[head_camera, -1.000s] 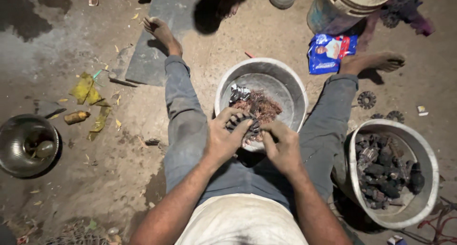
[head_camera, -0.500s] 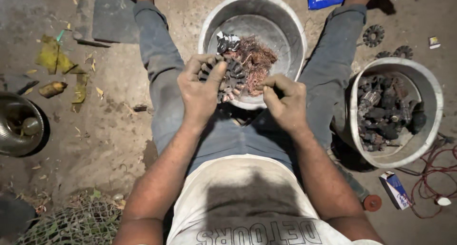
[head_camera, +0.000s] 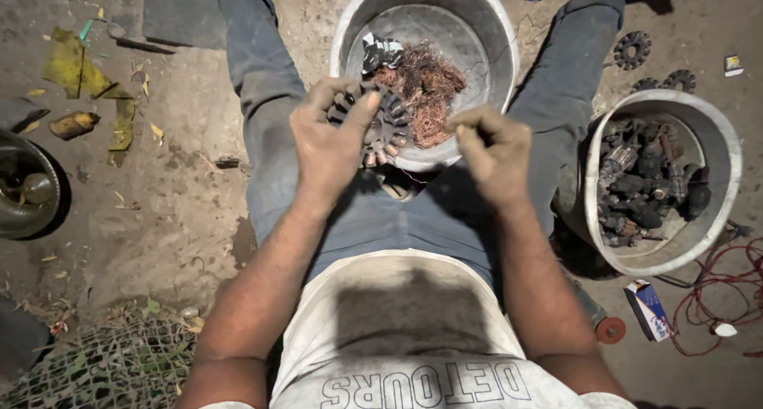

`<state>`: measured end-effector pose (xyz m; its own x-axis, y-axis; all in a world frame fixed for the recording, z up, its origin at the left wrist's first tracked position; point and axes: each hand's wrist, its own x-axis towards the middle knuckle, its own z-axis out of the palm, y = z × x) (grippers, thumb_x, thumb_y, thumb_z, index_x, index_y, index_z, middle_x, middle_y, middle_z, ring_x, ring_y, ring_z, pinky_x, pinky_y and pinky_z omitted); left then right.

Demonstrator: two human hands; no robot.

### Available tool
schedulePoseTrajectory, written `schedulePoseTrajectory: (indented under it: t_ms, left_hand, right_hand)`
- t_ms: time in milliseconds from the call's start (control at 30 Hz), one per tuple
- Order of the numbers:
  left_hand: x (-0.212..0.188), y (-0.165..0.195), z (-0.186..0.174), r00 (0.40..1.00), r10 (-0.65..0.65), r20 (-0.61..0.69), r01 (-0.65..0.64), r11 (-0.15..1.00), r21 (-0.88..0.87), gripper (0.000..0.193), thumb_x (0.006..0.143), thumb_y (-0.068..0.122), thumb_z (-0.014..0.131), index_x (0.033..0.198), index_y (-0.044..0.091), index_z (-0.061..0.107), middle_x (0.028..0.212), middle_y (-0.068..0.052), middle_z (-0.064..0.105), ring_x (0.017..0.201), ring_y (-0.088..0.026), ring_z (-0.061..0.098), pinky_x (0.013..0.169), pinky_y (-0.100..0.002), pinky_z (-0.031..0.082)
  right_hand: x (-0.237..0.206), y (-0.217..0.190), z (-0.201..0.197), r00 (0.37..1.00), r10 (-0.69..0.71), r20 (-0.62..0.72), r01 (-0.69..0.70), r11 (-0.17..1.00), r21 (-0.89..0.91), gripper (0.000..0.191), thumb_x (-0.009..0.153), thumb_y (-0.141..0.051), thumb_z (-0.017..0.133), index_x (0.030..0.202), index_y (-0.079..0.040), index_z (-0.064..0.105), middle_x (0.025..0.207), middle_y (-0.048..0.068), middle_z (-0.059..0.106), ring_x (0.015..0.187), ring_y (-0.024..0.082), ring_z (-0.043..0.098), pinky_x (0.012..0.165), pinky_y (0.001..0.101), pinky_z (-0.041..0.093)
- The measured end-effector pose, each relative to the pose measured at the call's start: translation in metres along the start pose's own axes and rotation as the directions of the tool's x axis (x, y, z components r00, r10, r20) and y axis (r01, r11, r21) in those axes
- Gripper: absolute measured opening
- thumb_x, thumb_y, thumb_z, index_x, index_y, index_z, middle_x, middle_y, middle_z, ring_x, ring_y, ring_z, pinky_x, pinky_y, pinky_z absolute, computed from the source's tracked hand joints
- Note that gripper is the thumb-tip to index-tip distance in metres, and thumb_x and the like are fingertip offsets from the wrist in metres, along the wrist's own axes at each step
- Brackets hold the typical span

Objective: The person sits on the ground and dismantles electric motor rotors by hand, pulling copper windings and metal laminations out of the housings. They place the extracted copper into a basin between their legs and drop the discarded motor parts into a second basin beside them.

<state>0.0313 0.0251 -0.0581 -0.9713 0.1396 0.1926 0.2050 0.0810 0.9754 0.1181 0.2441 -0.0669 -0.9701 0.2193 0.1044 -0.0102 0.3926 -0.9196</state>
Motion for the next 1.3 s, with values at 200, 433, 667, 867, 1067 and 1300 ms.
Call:
schedulePoseTrajectory:
  t_ms: [200,433,667,867,1067,1300]
  left_hand:
    - [-0.004,0.000,0.006,0.916,-0.376,0.139,0.381,0.708,-0.594,0.016,0.097,0.011,0.075,0.106,0.000,0.067,0.078,-0.004,0.065,0.059,-0.007,0.057,0.050,-0.023,0.047]
    - [0.005,-0.007,0.003,0.988,-0.028,-0.152,0.014,0.996,-0.088,0.015,0.098,0.008,0.078,0.108,0.000,0.069,0.092,-0.003,0.069,0.081,-0.007,0.062,0.073,-0.023,0.052]
    - [0.001,-0.009,0.013,0.983,-0.144,-0.110,0.140,0.989,-0.038,0.019,0.090,0.010,0.080,0.103,0.000,0.071,0.086,-0.003,0.070,0.077,-0.008,0.061,0.070,-0.025,0.052]
    - [0.009,0.005,0.021,0.978,-0.140,-0.155,0.128,0.988,-0.082,0.017,0.089,0.011,0.080,0.100,0.001,0.071,0.091,-0.006,0.076,0.078,-0.009,0.065,0.072,-0.026,0.055]
    - [0.005,0.009,0.013,0.985,-0.043,-0.167,0.055,0.996,0.071,0.022,0.087,0.013,0.080,0.103,0.001,0.070,0.085,-0.005,0.074,0.074,-0.009,0.069,0.069,-0.026,0.056]
    - [0.015,-0.008,0.014,0.983,-0.181,-0.041,0.166,0.955,-0.248,0.016,0.090,0.011,0.080,0.099,0.000,0.072,0.084,0.000,0.072,0.074,-0.007,0.064,0.066,-0.024,0.054]
  right_hand:
    - [0.014,0.031,0.010,1.000,0.017,0.011,-0.017,1.000,0.008,0.013,0.095,-0.006,0.064,0.099,-0.002,0.075,0.082,0.001,0.068,0.073,0.007,0.058,0.064,0.0251,0.045]
    - [0.003,0.014,-0.008,0.996,0.028,-0.087,-0.034,0.997,-0.067,0.012,0.093,-0.007,0.064,0.095,-0.003,0.075,0.078,0.005,0.069,0.069,0.010,0.060,0.063,0.0262,0.046]
    - [0.031,-0.027,-0.012,0.942,-0.332,0.038,0.295,0.769,-0.567,0.025,0.076,-0.003,0.071,0.101,-0.008,0.075,0.106,0.011,0.073,0.093,0.027,0.070,0.084,0.0409,0.052]
    - [0.034,-0.059,0.028,0.920,-0.360,0.157,0.393,0.841,-0.372,0.028,0.080,-0.005,0.074,0.108,-0.004,0.069,0.110,0.016,0.068,0.101,0.036,0.067,0.091,0.0424,0.054]
    - [0.029,-0.038,0.029,0.960,-0.257,0.111,0.279,0.908,-0.311,0.012,0.087,-0.004,0.069,0.097,-0.004,0.075,0.084,0.014,0.071,0.077,0.026,0.070,0.072,0.0357,0.054]
    - [0.033,-0.006,0.023,0.996,-0.006,0.084,0.003,0.999,0.041,0.011,0.093,-0.007,0.064,0.095,-0.003,0.074,0.082,0.005,0.071,0.078,0.009,0.063,0.071,0.0266,0.050]
